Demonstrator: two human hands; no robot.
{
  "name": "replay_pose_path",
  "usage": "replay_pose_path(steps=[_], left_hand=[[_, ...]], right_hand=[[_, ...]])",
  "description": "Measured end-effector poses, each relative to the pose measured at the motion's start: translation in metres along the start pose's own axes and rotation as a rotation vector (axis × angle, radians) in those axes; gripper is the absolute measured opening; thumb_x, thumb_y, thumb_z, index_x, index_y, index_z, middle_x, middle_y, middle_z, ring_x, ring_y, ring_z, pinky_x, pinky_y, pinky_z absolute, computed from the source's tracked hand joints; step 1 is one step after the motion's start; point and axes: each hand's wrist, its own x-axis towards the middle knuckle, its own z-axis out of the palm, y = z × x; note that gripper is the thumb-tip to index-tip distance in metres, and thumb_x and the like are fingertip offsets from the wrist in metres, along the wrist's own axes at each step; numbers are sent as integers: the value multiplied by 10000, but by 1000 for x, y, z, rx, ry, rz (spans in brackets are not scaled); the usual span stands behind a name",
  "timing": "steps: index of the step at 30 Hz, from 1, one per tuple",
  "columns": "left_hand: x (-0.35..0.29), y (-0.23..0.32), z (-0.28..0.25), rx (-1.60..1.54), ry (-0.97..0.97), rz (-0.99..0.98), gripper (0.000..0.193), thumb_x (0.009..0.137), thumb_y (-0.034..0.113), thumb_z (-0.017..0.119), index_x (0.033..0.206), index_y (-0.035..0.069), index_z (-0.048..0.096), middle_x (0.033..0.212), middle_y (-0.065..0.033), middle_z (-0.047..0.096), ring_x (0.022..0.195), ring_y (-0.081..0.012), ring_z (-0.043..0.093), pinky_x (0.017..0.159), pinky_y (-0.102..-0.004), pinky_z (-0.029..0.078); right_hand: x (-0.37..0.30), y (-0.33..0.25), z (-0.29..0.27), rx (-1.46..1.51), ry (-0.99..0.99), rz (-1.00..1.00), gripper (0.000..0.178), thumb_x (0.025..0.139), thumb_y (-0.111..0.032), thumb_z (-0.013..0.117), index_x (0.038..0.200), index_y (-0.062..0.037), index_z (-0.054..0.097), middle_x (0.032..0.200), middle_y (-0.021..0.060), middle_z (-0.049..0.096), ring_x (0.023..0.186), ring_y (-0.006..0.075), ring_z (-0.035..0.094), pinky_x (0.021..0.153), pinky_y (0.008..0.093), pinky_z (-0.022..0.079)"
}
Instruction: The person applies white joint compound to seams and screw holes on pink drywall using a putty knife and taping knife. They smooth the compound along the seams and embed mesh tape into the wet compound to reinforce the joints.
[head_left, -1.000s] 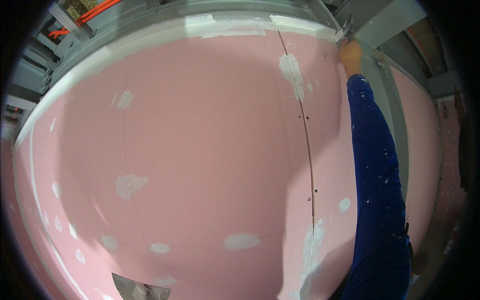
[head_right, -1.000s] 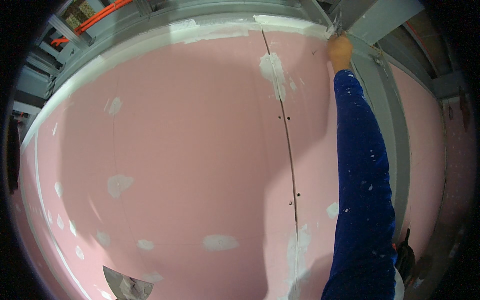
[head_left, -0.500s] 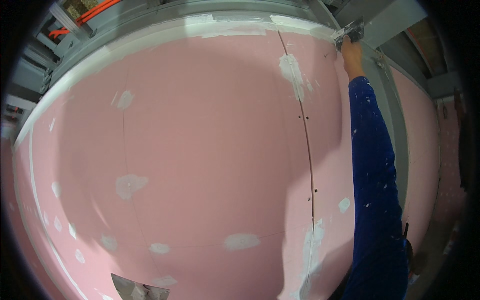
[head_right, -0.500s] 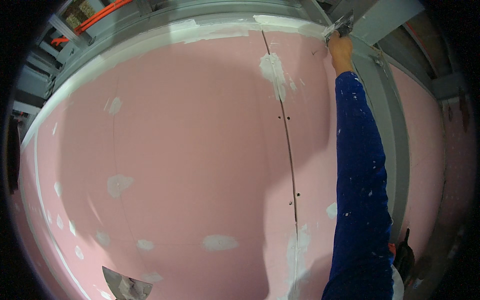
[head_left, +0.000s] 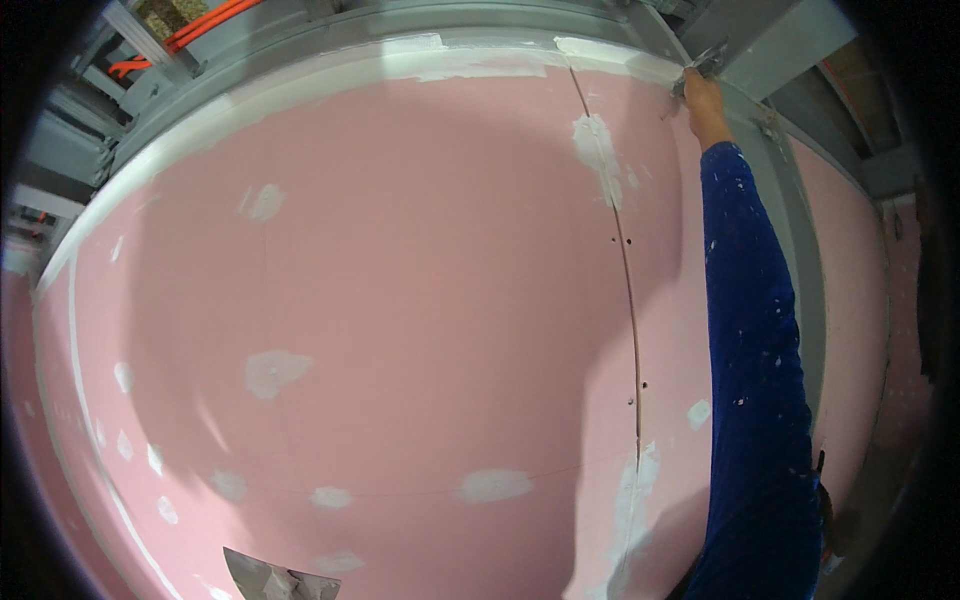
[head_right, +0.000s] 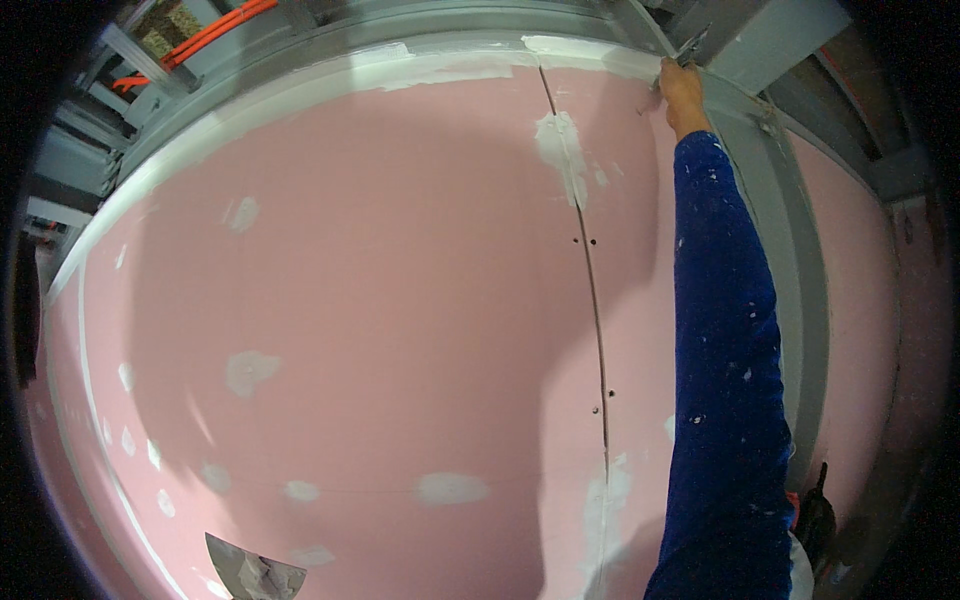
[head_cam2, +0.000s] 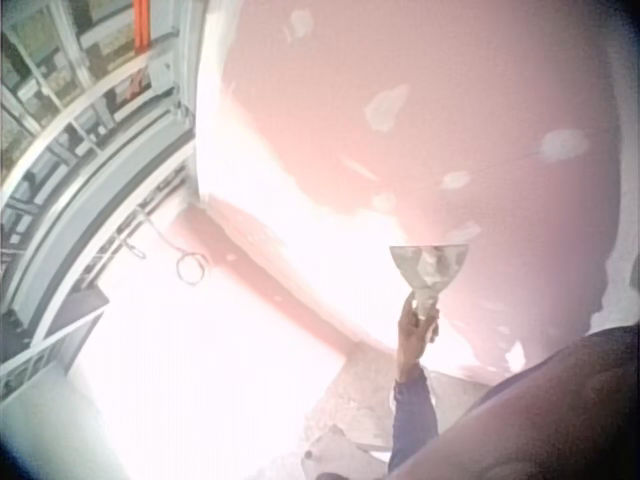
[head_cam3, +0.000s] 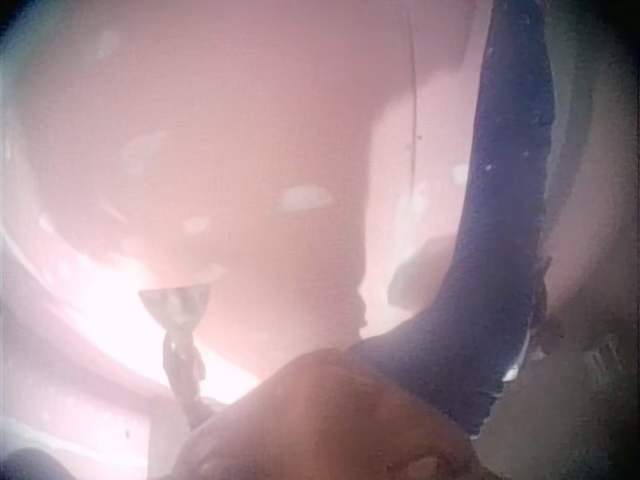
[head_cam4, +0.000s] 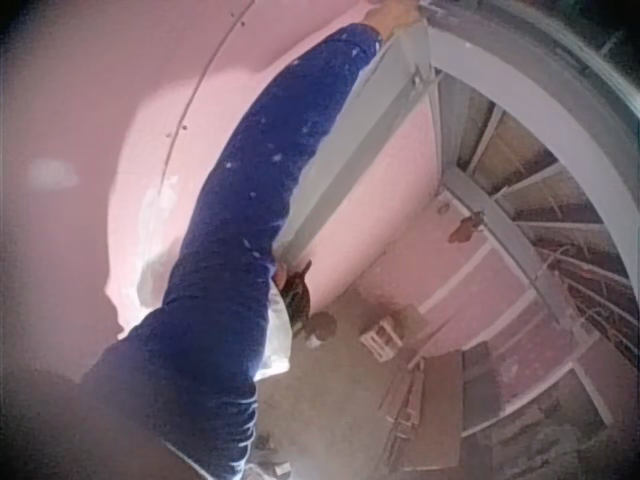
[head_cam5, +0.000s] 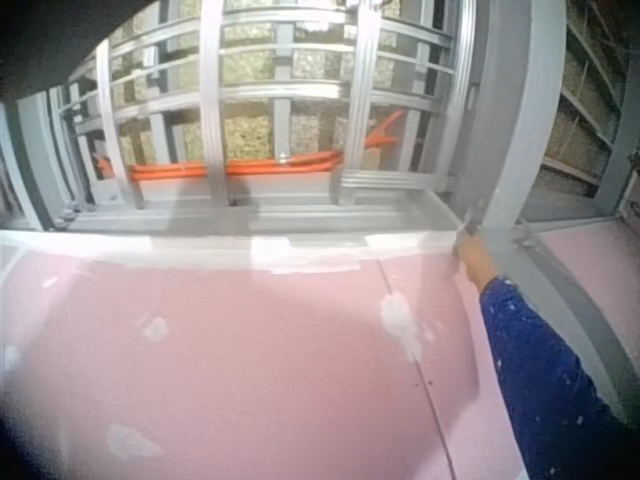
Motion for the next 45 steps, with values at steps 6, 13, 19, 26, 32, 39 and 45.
replay_pose_path(steps=[6, 13, 19, 26, 32, 39, 45], left_hand=[[-7, -2, -14, -30, -12, 55, 654, 916, 250, 700, 1467, 33, 424, 678, 37, 496, 475, -62, 426, 397, -217, 296], [-16, -3, -27, -56, 32, 21, 650, 943, 351, 707, 1448, 31, 453, 657, 47, 489, 466, -51, 408, 392, -216, 283], [-22, -8, -41, -26, 69, 2, 619, 965, 390, 683, 1435, 49, 470, 645, 44, 487, 452, -53, 412, 385, -216, 284], [-30, -19, -55, -33, 100, 6, 608, 950, 369, 697, 1424, 52, 484, 668, 35, 515, 459, -54, 418, 388, -221, 286], [-40, -21, -64, -60, 109, 17, 682, 894, 365, 738, 1432, 37, 477, 714, 21, 551, 478, -60, 415, 410, -226, 274], [-46, -41, -76, -82, 126, 26, 595, 932, 292, 711, 1432, 66, 482, 708, 24, 551, 475, -59, 433, 401, -213, 304], [-54, -58, -78, -111, 190, -49, 496, 978, 203, 659, 1431, 84, 496, 701, 18, 546, 479, -67, 452, 395, -220, 329]], right_hand=[[-33, -26, 21, -84, 20, -32, 632, 916, -282, 618, 1433, 50, 469, 1340, 250, 601, 1160, 359, 622, 973, 413, 485], [-77, -55, 71, -200, 161, -99, 628, 853, -327, 614, 1377, 9, 525, 1237, 326, 637, 1148, 484, 617, 999, 470, 483], [-125, -84, 103, -246, 137, -161, 654, 842, -327, 642, 1384, 16, 512, 1164, 308, 677, 1129, 468, 638, 995, 481, 492], [-178, -122, 147, -183, 106, -136, 736, 827, -274, 700, 1422, 52, 415, 1060, 310, 699, 1007, 463, 686, 921, 497, 536], [-212, -152, 170, -131, 85, -111, 795, 831, -214, 709, 1466, 67, 321, 1043, 314, 695, 998, 468, 683, 920, 495, 539], [-254, -185, 202, -35, 17, -63, 863, 840, -182, 712, 1499, 84, 222, 1199, 354, 621, 1047, 476, 660, 943, 491, 535], [-281, -204, 224, 27, -50, -74, 861, 867, -150, 690, 1516, 83, 173, 1343, 374, 518, 1118, 476, 626, 974, 492, 522]])
